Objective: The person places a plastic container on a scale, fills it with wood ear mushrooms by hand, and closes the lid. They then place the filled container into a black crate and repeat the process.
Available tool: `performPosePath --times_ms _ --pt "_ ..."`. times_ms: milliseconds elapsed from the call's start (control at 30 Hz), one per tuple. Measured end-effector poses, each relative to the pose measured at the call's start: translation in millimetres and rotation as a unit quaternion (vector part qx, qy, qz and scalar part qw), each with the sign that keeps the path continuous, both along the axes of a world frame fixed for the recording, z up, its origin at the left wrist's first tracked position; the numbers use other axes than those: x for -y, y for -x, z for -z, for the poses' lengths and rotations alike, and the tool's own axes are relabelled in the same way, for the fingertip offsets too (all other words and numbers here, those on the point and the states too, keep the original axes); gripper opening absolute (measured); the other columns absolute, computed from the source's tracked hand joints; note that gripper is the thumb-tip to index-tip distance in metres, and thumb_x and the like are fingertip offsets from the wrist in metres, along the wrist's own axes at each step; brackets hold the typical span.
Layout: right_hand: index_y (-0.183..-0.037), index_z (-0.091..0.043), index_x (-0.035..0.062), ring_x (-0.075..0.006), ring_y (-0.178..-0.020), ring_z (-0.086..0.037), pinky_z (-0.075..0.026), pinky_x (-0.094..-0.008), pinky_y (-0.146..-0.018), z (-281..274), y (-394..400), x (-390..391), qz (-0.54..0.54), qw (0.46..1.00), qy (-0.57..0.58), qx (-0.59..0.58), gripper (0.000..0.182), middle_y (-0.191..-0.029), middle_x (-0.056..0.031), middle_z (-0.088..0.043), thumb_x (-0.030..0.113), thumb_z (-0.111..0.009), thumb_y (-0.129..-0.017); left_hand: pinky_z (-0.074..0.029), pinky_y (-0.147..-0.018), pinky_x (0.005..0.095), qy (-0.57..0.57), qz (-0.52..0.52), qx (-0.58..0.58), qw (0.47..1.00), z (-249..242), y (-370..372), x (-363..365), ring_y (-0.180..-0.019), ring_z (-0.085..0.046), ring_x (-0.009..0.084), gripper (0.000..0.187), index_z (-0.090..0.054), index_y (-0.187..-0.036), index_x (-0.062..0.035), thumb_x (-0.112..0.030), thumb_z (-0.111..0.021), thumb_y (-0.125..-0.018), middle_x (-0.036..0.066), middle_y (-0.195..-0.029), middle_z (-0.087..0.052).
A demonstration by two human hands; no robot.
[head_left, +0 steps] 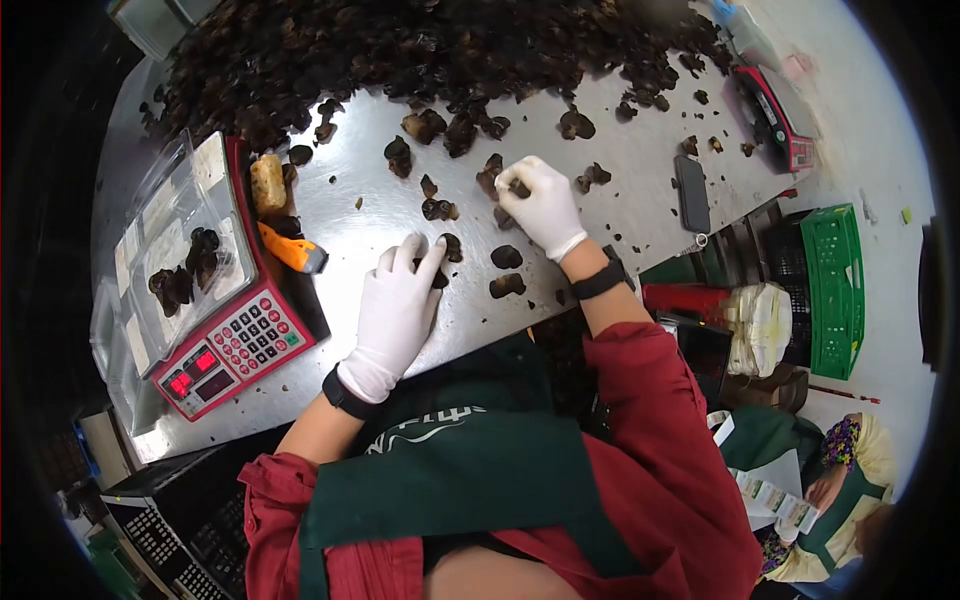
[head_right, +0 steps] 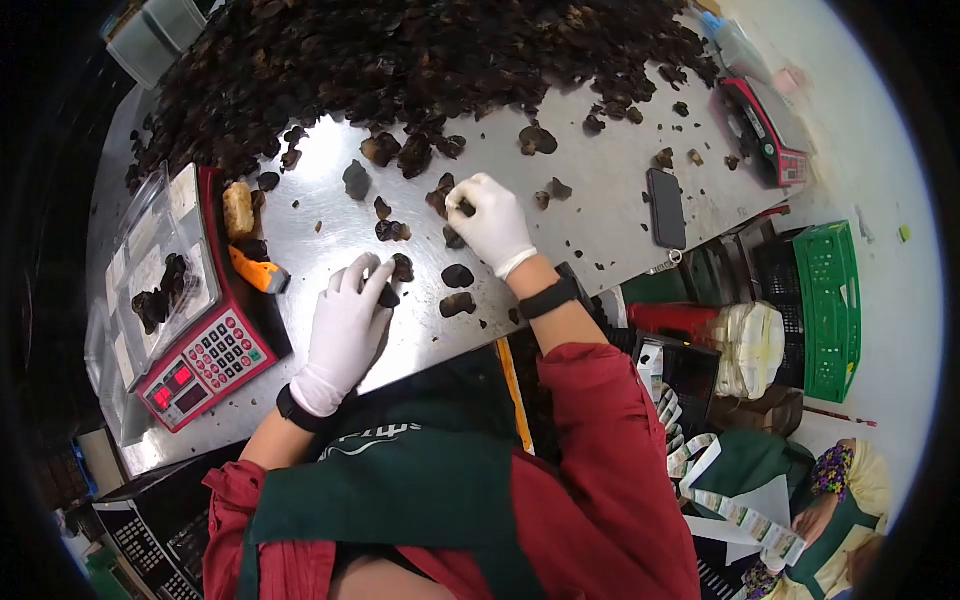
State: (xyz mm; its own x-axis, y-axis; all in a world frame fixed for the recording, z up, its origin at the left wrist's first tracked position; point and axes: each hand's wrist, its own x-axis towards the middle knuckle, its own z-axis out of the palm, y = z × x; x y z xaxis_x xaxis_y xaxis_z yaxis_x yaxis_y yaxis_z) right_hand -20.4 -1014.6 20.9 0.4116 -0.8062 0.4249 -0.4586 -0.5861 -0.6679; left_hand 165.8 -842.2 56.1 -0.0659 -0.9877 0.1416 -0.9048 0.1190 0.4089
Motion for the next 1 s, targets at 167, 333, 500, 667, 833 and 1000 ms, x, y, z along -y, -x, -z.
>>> performPosePath --times_ms 167,333,500,667,833,1000 --pt "-0.079 -0.07 0.0064 -0.0239 -0.077 -0.068 -0.055 -0.0319 -0.072 -14.0 17.6 18.9 0.042 0.995 -0.073 0.044 0.004 -0.084 -0.0111 -0.069 0.007 -0.071 -0.076 -0.05 -0.079 0.0412 0.007 0.012 0.002 1.0 14.6 -4.0 5.1 -0.096 -0.057 0.0326 0.021 -0.062 -0.1 -0.0074 -0.005 -0.066 -0.079 0.012 -0.099 -0.058" --pt "-0.109 -0.068 0.0115 -0.0294 -0.096 -0.067 -0.054 -0.0379 -0.084 -22.5 27.0 21.8 0.058 0.99 -0.076 -0.103 0.033 -0.108 -0.0129 -0.066 0.029 -0.072 -0.081 -0.05 -0.076 0.0426 -0.003 -0.003 0.004 1.0 6.5 -9.6 6.9 -0.09 -0.058 0.033 0.019 -0.06 -0.1 -0.0087 -0.007 -0.064 -0.081 0.012 -0.095 -0.057" --pt "-0.117 -0.065 0.0169 -0.031 -0.108 -0.062 -0.054 -0.0424 -0.088 -18.2 4.6 13.0 0.091 0.957 -0.003 -0.276 0.044 -0.122 -0.0115 -0.057 0.041 -0.073 -0.08 -0.05 -0.08 0.0437 0.022 0.004 0.032 0.999 -7.8 6.5 27.6 -0.095 -0.057 0.0356 0.029 -0.056 -0.106 -0.0062 -0.005 -0.065 -0.079 0.014 -0.097 -0.058" --pt "-0.078 -0.067 0.0079 -0.0292 -0.077 -0.066 -0.054 -0.0377 -0.076 -8.8 15.7 29.0 0.052 0.988 -0.015 -0.142 0.009 -0.083 -0.0125 -0.064 0.016 -0.067 -0.081 -0.05 -0.086 0.0426 0.065 0.119 -0.037 0.99 9.8 20.7 42.5 -0.099 -0.057 0.0366 0.033 -0.059 -0.108 -0.0049 0.0 -0.063 -0.076 0.015 -0.106 -0.058" --pt "-0.09 -0.076 0.0046 -0.0084 -0.069 -0.063 -0.052 -0.0257 -0.069 -45.8 61.5 48.2 0.123 0.983 -0.132 0.038 0.012 -0.076 -0.0039 -0.071 0.011 -0.07 -0.081 -0.052 -0.078 0.0422 0.018 0.083 -0.027 0.996 12.1 25.7 47.5 -0.098 -0.057 0.0344 0.021 -0.057 -0.097 -0.0028 0.0 -0.058 -0.076 0.016 -0.101 -0.056" --pt "-0.082 -0.075 0.0049 -0.0089 -0.063 -0.06 -0.051 -0.027 -0.065 -51.4 115.9 69.1 0.23 0.968 -0.098 0.016 0.012 -0.07 -0.0045 -0.069 0.016 -0.074 -0.08 -0.052 -0.074 0.0425 0.026 0.134 -0.036 0.99 -10.2 64.7 42.2 -0.092 -0.058 0.0351 0.04 -0.053 -0.118 -0.0042 -0.008 -0.059 -0.079 0.017 -0.111 -0.052"
